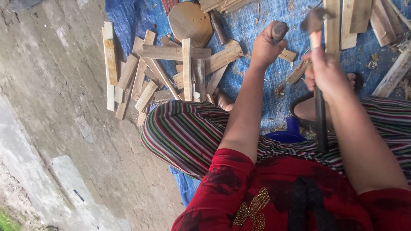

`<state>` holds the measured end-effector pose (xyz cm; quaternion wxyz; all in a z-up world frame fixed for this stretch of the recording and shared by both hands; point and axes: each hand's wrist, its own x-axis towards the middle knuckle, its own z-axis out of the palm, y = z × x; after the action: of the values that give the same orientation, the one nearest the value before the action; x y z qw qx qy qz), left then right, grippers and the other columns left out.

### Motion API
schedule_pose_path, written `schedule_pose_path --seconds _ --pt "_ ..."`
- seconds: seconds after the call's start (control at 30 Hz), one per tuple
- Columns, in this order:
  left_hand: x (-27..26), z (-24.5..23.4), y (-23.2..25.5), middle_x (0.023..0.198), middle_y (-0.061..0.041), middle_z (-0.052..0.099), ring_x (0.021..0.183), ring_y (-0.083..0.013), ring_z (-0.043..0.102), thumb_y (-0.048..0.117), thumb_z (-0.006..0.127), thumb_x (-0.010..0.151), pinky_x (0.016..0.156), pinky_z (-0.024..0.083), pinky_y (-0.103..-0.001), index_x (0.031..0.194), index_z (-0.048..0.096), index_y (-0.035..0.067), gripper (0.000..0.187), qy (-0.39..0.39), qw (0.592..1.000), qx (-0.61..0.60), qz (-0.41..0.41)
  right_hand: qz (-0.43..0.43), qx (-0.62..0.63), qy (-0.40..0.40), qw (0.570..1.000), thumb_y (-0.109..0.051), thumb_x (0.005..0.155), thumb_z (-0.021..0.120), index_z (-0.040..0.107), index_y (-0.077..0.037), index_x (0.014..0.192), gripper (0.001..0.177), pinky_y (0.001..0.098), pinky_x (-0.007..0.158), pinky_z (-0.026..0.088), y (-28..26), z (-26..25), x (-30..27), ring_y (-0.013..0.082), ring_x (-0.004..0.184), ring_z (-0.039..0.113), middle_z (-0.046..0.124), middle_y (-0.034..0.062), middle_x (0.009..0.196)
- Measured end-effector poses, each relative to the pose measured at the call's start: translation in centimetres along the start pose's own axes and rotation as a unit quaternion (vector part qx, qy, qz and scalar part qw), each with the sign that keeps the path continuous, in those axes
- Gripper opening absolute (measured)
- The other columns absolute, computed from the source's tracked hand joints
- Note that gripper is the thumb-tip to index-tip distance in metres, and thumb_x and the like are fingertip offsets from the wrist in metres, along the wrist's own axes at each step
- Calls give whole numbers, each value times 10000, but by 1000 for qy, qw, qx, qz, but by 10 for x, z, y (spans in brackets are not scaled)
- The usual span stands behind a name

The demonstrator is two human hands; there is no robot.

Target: Using a hammer and a carving tool to shape wood pieces while sitting on a stool.

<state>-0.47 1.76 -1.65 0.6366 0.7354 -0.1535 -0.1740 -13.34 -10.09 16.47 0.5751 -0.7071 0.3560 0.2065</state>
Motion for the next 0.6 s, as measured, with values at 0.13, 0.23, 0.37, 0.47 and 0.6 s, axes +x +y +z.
schedule_pose_path --seconds 0.13,0.23,0.37,0.47,0.6 --pt "0 3 -2 864 70 724 776 -131 671 74 732 765 680 577 -325 995 652 311 340 4 998 42 -49 -318 84 52 943 -217 1224 184 523 66 1284 445 279 451 333 -30 -14 -54 143 509 379 370 28 674" --pt "-1 3 1 866 59 727 774 -152 679 119 726 781 657 539 -346 1026 614 323 338 3 996 82 -34 -450 137 75 879 -404 1157 218 459 137 1367 628 340 532 342 -21 -10 -78 224 494 351 331 126 633" --pt "-3 4 1 851 64 729 753 -145 680 121 740 777 632 535 -339 989 613 315 314 4 996 85 -31 -578 19 146 803 -444 1164 201 462 130 925 674 445 668 441 29 7 -40 313 584 524 533 220 770" --pt "-2 7 -6 807 25 741 690 -172 679 170 729 770 565 511 -349 1013 577 315 321 -5 989 143 -34 -363 -85 0 928 -213 1176 267 547 82 1265 416 392 587 423 40 13 -14 227 521 498 494 78 589" --pt "-3 6 -10 794 71 726 667 -122 681 129 727 805 544 567 -295 979 590 358 318 14 987 157 5 -283 -85 -7 955 -273 1178 324 588 19 1282 407 348 520 416 12 11 -37 206 494 502 493 74 600"
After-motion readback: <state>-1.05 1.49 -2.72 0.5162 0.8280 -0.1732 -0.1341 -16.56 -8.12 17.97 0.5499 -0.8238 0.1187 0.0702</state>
